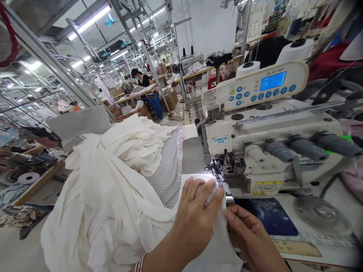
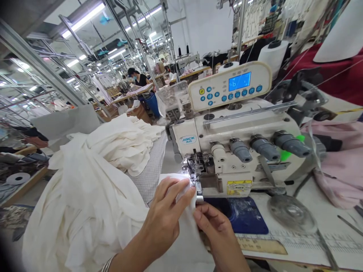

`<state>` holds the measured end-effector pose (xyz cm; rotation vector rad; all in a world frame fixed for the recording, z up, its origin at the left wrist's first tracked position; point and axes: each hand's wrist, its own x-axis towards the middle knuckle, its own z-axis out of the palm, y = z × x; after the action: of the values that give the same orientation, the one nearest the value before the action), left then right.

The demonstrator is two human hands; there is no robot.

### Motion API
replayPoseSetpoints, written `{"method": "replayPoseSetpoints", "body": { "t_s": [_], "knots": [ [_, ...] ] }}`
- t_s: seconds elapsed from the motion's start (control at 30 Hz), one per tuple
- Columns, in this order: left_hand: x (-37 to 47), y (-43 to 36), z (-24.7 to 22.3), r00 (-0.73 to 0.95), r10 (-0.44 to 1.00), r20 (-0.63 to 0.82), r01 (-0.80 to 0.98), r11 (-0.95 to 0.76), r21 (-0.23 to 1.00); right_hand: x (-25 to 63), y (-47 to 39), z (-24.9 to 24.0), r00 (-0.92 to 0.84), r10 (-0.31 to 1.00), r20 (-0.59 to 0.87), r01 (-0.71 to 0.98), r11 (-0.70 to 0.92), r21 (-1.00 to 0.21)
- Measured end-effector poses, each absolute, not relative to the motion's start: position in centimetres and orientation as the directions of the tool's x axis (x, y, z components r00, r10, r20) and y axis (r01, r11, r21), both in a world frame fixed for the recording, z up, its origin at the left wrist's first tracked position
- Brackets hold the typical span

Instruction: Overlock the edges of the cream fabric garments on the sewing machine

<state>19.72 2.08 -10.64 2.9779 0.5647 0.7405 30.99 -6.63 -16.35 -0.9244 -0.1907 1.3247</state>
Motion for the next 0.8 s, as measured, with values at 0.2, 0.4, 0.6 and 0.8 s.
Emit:
{"method": "replayPoseSetpoints", "body": {
  "t_s": [0.2, 0.4, 0.6, 0.8],
  "knots": [
    [19.8, 1.9, -10.6, 0.831, 0.344, 0.437, 0.349, -0.934, 0.071, 31.2, -6.6, -17.2, 0.248, 0.91, -0.332, -0.736, -0.046, -0.675],
    [20.0, 2.0, -10.3, 0.82, 0.342, 0.458, 0.356, -0.933, 0.06, 31.0, -7.0, -16.3, 0.274, 0.9, -0.34, -0.714, -0.046, -0.699],
    [18.7, 2.0, -12.5, 0.726, 0.416, 0.548, 0.4, -0.903, 0.155, 31.4, -7.3, -16.9, 0.354, 0.887, -0.297, -0.577, -0.043, -0.816],
    [13.6, 1.2, -16.8, 0.451, 0.747, 0.489, 0.711, -0.632, 0.31, 31.7, -8.1, -18.3, 0.382, 0.917, -0.116, -0.15, -0.063, -0.987]
  ]
}}
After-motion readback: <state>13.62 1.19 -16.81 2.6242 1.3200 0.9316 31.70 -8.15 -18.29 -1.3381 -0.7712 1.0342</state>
